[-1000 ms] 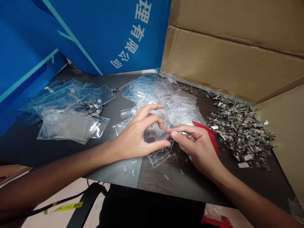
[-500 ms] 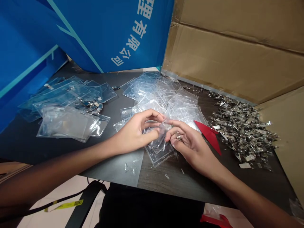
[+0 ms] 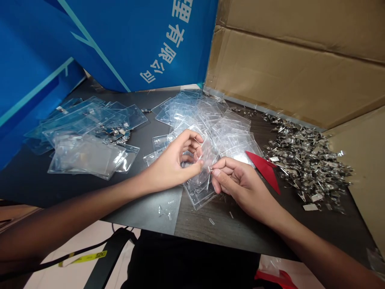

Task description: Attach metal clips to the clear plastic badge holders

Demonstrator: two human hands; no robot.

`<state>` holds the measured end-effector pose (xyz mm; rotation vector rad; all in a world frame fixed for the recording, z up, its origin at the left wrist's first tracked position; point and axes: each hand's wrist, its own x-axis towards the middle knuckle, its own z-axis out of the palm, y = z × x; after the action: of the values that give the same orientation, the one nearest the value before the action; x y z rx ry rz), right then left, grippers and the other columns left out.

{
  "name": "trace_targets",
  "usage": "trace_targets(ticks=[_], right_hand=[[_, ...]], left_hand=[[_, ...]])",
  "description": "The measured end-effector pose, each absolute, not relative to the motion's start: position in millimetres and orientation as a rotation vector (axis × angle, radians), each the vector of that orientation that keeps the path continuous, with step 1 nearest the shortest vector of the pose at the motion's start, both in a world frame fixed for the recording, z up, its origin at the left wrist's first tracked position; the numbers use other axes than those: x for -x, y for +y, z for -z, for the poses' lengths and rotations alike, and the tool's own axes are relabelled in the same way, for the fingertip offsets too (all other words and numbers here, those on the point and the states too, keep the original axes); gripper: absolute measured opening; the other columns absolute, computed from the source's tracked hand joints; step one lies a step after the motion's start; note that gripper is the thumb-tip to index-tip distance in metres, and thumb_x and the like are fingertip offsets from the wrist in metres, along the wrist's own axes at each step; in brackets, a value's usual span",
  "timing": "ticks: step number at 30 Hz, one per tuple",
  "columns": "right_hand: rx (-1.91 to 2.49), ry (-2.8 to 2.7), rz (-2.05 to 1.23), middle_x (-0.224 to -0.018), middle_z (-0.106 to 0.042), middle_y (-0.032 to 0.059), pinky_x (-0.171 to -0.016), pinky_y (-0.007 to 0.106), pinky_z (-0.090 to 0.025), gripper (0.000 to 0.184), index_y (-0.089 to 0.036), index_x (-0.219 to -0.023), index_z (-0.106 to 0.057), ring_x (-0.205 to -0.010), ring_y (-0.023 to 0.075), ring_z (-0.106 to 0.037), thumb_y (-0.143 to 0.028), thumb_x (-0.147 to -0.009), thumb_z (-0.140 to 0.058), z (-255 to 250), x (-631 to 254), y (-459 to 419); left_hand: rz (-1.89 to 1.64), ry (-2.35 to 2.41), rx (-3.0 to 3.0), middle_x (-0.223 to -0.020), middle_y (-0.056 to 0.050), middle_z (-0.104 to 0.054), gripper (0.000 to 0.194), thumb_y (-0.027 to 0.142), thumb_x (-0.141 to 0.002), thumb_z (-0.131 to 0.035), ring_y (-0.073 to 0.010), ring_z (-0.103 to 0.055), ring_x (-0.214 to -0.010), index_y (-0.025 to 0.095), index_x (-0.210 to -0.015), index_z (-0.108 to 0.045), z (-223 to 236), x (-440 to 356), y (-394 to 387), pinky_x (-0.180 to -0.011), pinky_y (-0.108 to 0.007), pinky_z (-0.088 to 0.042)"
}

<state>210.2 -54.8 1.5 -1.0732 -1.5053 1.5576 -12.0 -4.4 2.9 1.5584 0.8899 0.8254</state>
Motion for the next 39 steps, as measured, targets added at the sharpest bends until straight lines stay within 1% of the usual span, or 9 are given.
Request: trace_targets(ticks=[3,6,11,20,29,35,39], right_hand=[[1.047,-1.542,-1.509,-0.071,-0.063,-0.0043,-0.063,0.028,-0.040,0.020,-0.020,-0.091,-0.067,-0.064,0.0112,-0.053,-0.030,-0.108,-0.064,-4,-211,-55],[1.027,-1.544,-1.482,-0.072,-0.063,-0.0041,-0.065,0.028,-0.042,0.018,-0.020,-0.092,-0.069,-0.066,0.0114,-0.055,-0.029,-0.107,-0.066,-4,-211,-55],[1.006,-1.545,-1.474,-0.072,-0.065,-0.0037,-0.065,0.028,-0.044,0.013,-0.021,-0.097,-0.073,-0.066,0.0121,-0.057,-0.028,-0.106,-0.068,-1,-212,-53],[1.040,-1.593,-1.452,-0.075,-0.068,-0.0018,-0.067,0.030,-0.047,0.013,-0.022,-0.100,-0.077,-0.069,0.0142,-0.061,-0.031,-0.107,-0.069,-1,-215,-54],[1.096,-1.590,-1.357,-0.070,-0.067,-0.0022,-0.066,0.030,-0.049,0.016,-0.022,-0.092,-0.076,-0.066,0.0142,-0.062,-0.027,-0.104,-0.067,-8,-211,-55],[1.127,-1.598,-1.339,-0.070,-0.071,-0.0018,-0.065,0.028,-0.052,0.014,-0.022,-0.092,-0.077,-0.064,0.0138,-0.065,-0.030,-0.102,-0.073,-8,-210,-60],[1.175,-1.568,-1.366,-0.067,-0.072,-0.0021,-0.060,0.029,-0.051,0.015,-0.021,-0.097,-0.075,-0.058,0.0136,-0.063,-0.035,-0.100,-0.078,-8,-209,-63]], left_hand=[[-0.808,0.911,-1.516,-0.100,0.000,-0.059,0.049,0.018,-0.085,-0.077,-0.0165,-0.060,-0.095,0.023,-0.126,-0.050,-3,11,-4,-0.076,-0.027,-0.054],[-0.823,0.921,-1.497,-0.099,0.000,-0.058,0.051,0.020,-0.085,-0.078,-0.0169,-0.060,-0.094,0.024,-0.127,-0.049,-3,11,-4,-0.074,-0.026,-0.052],[-0.825,0.919,-1.541,-0.099,0.001,-0.057,0.052,0.017,-0.086,-0.078,-0.0155,-0.060,-0.091,0.025,-0.128,-0.049,-3,12,-5,-0.075,-0.027,-0.053],[-0.810,0.938,-1.573,-0.101,-0.001,-0.055,0.047,0.020,-0.089,-0.076,-0.0165,-0.060,-0.091,0.025,-0.127,-0.049,-3,13,-6,-0.075,-0.028,-0.053],[-0.785,0.928,-1.586,-0.102,-0.001,-0.054,0.046,0.021,-0.092,-0.075,-0.0149,-0.060,-0.086,0.026,-0.128,-0.048,-4,13,-7,-0.068,-0.025,-0.051],[-0.762,0.943,-1.606,-0.100,0.000,-0.055,0.049,0.021,-0.093,-0.076,-0.0151,-0.060,-0.087,0.026,-0.132,-0.047,1,11,-8,-0.072,-0.027,-0.053],[-0.771,0.945,-1.647,-0.103,0.000,-0.053,0.052,0.020,-0.095,-0.075,-0.0143,-0.059,-0.087,0.027,-0.136,-0.045,0,12,-10,-0.075,-0.027,-0.052]])
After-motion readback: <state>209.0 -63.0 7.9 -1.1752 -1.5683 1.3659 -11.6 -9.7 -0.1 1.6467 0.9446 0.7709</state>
